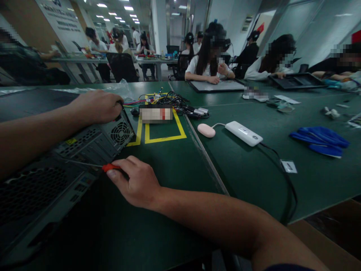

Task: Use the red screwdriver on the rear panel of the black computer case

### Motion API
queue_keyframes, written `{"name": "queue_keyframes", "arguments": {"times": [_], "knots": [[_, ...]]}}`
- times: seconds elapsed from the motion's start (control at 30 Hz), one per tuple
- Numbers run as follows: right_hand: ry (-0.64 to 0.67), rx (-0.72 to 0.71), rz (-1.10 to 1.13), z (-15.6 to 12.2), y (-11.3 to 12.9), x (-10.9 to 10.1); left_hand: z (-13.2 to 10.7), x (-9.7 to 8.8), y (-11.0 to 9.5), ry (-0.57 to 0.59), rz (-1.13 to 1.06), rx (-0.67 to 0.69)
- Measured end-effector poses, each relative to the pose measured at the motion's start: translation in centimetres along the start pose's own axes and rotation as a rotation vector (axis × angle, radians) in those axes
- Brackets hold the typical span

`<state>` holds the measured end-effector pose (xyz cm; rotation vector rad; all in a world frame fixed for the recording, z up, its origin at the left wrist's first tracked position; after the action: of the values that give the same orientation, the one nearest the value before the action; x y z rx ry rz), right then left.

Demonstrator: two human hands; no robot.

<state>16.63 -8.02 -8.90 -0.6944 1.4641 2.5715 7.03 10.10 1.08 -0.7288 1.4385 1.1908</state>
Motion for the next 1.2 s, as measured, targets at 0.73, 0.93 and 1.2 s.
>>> {"name": "queue_keyframes", "arguments": {"times": [0.73,0.93,1.2], "knots": [[0.009,0.015,0.088,-0.21,-0.67,0.53,0.06,0.19,-0.09,0.007,0.019,0.007],[0.011,0.026,0.084,-0.20,-0.65,0.47,0.05,0.21,-0.17,0.027,0.080,0.009],[0.008,0.023,0.101,-0.25,-0.42,0.29,0.07,0.18,-0.05,0.016,0.026,0.000]]}}
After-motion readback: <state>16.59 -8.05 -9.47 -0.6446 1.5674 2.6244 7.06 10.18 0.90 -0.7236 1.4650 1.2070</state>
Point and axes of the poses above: each hand's wrist, its own z-axis towards the middle knuckle, its own x-axis out of the palm, y = z × x, the point moved 10 cm from there along z, towards the middle knuckle, and after that the axes turned 6 degrees about x, right-handed, at the moved point
